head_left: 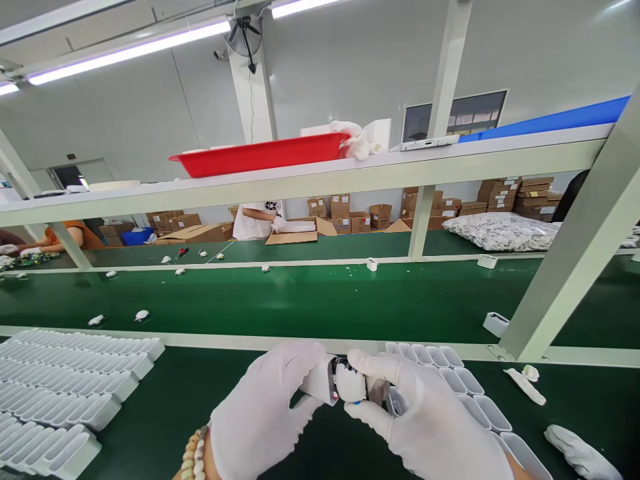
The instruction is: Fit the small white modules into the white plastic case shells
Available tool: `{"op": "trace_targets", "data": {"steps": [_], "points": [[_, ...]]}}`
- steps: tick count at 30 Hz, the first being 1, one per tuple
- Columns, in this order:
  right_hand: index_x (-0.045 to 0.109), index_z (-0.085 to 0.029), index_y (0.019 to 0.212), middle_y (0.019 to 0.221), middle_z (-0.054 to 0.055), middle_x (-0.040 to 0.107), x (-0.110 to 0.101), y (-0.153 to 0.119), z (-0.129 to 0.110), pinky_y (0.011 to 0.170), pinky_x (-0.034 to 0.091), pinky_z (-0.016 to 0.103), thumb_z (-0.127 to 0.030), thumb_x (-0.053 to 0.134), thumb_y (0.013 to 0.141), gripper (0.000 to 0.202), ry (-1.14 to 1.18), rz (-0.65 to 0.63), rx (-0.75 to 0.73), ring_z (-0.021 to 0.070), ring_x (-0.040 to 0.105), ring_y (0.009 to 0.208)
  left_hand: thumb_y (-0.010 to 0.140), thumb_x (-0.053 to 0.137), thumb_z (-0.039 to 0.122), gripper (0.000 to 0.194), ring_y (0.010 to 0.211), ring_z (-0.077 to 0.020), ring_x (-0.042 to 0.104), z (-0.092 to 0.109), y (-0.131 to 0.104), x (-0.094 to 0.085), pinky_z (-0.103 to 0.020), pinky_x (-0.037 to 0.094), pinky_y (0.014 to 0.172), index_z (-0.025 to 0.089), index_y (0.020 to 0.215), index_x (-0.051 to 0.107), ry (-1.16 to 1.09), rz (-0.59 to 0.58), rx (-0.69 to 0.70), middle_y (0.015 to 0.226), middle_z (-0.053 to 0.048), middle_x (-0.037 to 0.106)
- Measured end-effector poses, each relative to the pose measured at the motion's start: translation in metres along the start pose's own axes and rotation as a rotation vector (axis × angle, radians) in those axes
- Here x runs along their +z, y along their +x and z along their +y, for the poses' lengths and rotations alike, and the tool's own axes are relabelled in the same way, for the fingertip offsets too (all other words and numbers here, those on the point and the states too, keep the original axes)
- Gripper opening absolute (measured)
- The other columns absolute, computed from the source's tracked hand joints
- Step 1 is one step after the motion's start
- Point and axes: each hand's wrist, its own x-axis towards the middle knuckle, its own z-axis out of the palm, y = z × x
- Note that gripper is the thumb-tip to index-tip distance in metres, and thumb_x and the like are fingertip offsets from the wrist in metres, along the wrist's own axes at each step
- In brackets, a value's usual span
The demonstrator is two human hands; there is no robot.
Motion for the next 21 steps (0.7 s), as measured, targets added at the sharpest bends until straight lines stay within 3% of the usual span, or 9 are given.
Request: {"op": "trace_targets", "data": {"steps": [4, 9, 10, 13, 17, 21], "points": [[0.054, -0.026, 0.067, 0.062, -0.006, 0.060, 0.002, 0.000, 0.000, 0.052, 0.049, 0.021, -0.014, 0.057, 0.076, 0.015, -0.035, -0.040, 0.066, 0.0125, 0.058, 0.055, 0.076, 0.055, 0.006, 0.028, 0.083, -0.0196, 0.070, 0.003, 0.002, 0.000, -0.029, 0.058, 0.069, 0.027, 0.095, 0.059, -0.036, -0.017, 0.011, 0.096, 0.000, 0.072], [0.057, -0.026, 0.076, 0.069, -0.004, 0.061, 0.009, 0.002, 0.003, 0.056, 0.049, 0.027, -0.020, 0.056, 0.082, 0.009, -0.043, -0.155, 0.112, 0.0162, 0.059, 0.063, 0.077, 0.057, 0.008, 0.034, 0.085, -0.0187, 0.070, 0.002, -0.002, 0.005, -0.028, 0.059, 0.071, 0.028, 0.104, 0.057, -0.056, 0.018, -0.014, 0.099, 0.000, 0.072], [0.060, -0.027, 0.084, 0.071, -0.004, 0.063, 0.011, 0.002, 0.005, 0.060, 0.051, 0.028, -0.019, 0.058, 0.081, 0.009, -0.013, -0.135, 0.113, 0.0167, 0.060, 0.066, 0.077, 0.058, 0.009, 0.035, 0.086, -0.0183, 0.070, 0.000, -0.004, 0.006, -0.028, 0.059, 0.073, 0.029, 0.106, 0.057, -0.059, 0.029, -0.017, 0.101, 0.001, 0.072], [0.060, -0.029, 0.113, 0.087, -0.003, 0.070, 0.017, 0.001, 0.010, 0.074, 0.056, 0.034, -0.015, 0.067, 0.075, 0.041, 0.057, 0.029, 0.108, 0.0190, 0.065, 0.079, 0.079, 0.062, 0.011, 0.038, 0.088, -0.0166, 0.070, -0.004, -0.008, 0.008, -0.027, 0.059, 0.079, 0.030, 0.112, 0.057, -0.073, 0.057, -0.039, 0.103, 0.002, 0.072], [0.064, -0.027, 0.086, 0.084, -0.002, 0.068, 0.018, -0.001, 0.011, 0.069, 0.055, 0.033, -0.018, 0.068, 0.079, 0.013, -0.082, 0.052, 0.034, 0.0198, 0.064, 0.079, 0.079, 0.066, 0.016, 0.038, 0.089, -0.0179, 0.071, -0.003, -0.009, 0.009, -0.030, 0.061, 0.081, 0.030, 0.114, 0.060, -0.069, 0.090, -0.098, 0.103, 0.001, 0.073], [0.065, -0.029, 0.093, 0.078, -0.003, 0.066, 0.017, -0.003, 0.010, 0.064, 0.054, 0.033, -0.026, 0.066, 0.085, 0.009, -0.187, 0.052, -0.043, 0.0198, 0.063, 0.072, 0.076, 0.070, 0.017, 0.041, 0.093, -0.0218, 0.072, 0.002, -0.008, 0.009, -0.034, 0.063, 0.079, 0.031, 0.115, 0.064, -0.074, 0.067, -0.205, 0.106, -0.001, 0.073]]}}
